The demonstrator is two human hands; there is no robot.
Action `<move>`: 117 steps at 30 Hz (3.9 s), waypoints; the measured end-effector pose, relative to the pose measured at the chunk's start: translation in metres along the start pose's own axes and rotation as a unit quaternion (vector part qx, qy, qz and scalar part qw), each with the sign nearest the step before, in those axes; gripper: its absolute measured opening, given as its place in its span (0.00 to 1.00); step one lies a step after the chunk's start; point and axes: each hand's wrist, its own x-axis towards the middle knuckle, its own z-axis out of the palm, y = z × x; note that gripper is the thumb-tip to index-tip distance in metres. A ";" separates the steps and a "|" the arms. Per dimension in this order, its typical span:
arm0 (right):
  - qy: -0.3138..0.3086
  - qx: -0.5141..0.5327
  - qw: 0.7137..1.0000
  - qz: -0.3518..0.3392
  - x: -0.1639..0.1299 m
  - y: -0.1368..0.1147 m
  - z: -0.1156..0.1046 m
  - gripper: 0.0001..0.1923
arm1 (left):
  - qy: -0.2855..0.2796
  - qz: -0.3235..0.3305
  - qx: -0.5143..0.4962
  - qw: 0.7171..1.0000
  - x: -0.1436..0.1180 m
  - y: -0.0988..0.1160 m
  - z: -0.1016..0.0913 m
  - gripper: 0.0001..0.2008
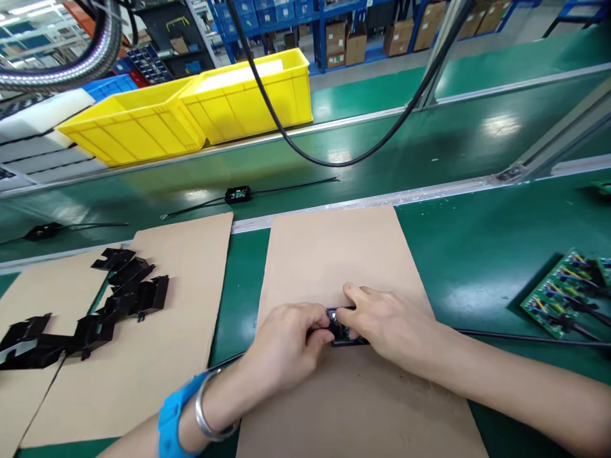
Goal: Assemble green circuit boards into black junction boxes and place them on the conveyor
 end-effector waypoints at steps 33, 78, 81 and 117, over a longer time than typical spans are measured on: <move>0.013 0.007 0.999 0.043 0.033 -0.003 -0.006 0.12 | 0.164 0.209 0.380 0.886 -0.024 -0.029 0.047 0.17; -0.034 0.134 0.987 0.078 -0.031 0.022 -0.021 0.07 | 0.082 0.309 0.300 0.899 -0.002 -0.011 0.046 0.14; 0.027 0.069 0.997 -0.011 -0.027 0.018 -0.011 0.10 | 0.084 0.310 0.296 0.900 -0.001 -0.009 0.045 0.13; 0.127 0.095 0.987 -0.025 -0.042 0.041 0.017 0.12 | 0.064 0.189 0.360 0.911 -0.001 0.023 0.061 0.30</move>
